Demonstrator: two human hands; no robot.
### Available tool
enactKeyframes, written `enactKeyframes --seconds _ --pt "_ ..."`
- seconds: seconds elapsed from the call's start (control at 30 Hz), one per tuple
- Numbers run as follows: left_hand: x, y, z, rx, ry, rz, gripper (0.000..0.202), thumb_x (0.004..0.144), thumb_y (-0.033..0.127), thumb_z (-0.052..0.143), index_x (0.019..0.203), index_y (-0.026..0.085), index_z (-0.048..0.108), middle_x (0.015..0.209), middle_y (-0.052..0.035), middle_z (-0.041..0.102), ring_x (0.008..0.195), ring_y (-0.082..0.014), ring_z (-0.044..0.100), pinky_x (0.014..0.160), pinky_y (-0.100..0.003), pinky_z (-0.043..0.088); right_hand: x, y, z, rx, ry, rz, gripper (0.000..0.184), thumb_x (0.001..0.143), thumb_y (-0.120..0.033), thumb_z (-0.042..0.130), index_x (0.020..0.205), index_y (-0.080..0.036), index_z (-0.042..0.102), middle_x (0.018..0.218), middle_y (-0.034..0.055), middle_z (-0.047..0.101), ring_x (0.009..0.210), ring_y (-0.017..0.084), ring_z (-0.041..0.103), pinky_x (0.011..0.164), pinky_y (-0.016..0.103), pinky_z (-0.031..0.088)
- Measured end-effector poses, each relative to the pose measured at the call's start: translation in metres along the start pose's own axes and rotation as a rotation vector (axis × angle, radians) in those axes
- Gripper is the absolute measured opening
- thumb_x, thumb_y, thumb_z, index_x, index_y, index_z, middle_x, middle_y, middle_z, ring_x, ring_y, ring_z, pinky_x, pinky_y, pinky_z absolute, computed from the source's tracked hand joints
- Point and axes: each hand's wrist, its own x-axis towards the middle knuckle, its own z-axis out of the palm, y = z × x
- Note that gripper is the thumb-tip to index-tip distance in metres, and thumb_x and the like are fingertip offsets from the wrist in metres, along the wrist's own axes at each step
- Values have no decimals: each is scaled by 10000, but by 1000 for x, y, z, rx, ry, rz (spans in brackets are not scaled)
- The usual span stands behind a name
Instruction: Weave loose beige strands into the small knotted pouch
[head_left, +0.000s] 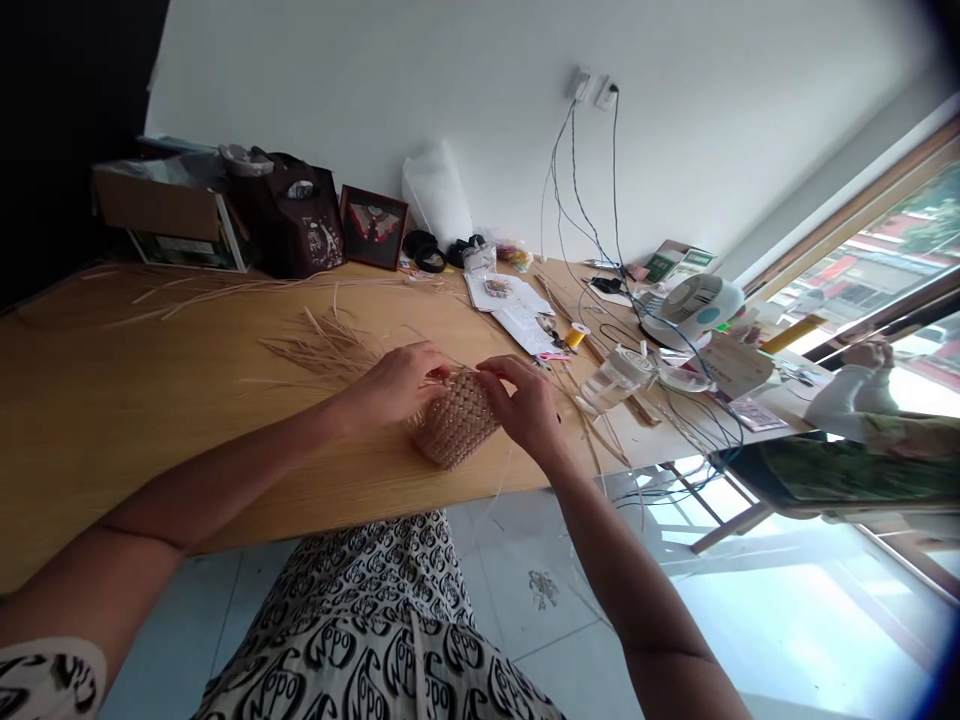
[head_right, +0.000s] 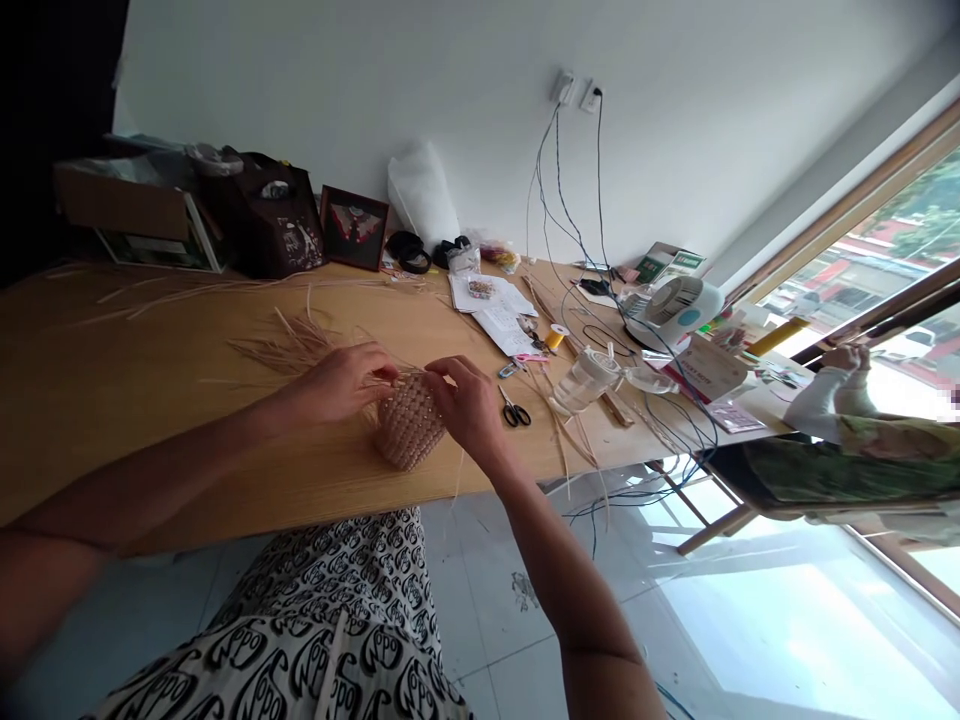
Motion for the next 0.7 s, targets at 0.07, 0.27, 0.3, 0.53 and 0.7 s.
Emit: enactKeyframes --seconds 0.07,0.27,0.3,0.53,0.7 --pt "4 -3 -3 41 -80 -42 121 759 212 570 828 135 634 856 -62 622 785 -155 549 718 -268 407 -8 4 -1 32 26 26 187 865 -284 487 954 -187 620 978 69 620 917 175 581 800 329 483" --pt "10 -8 -24 -115 -459 -97 202 784 242 491 674 108 595 583 18 510 541 -83 389 537 -222 277 -42 17 6 225 -61 98 460 860 -407 474 1282 -236 414 1304 127 402 1162 238 454 842 395 494" --pt "10 -9 -25 -182 -517 -78 211 788 235 473 666 106 589 579 25 495 544 -80 375 539 -217 276 -47 16 10 257 -88 86 509 853 -418 484 1315 -237 372 1322 129 380 1184 242 435 871 404 484" --pt "3 -17 -26 -356 -643 -45 220 804 216 420 664 110 553 648 14 486 622 -91 396 612 -213 309 -57 -1 25 216 -2 47 464 839 -336 530 1280 -248 417 1247 92 420 1179 216 426 1002 414 387" --pt "-7 -16 -23 -357 -586 -49 237 804 226 427 611 123 519 594 33 419 589 -87 350 591 -225 289 -58 -10 28 110 54 2 409 815 -297 545 1216 -235 495 1172 84 440 1133 220 436 995 420 375"
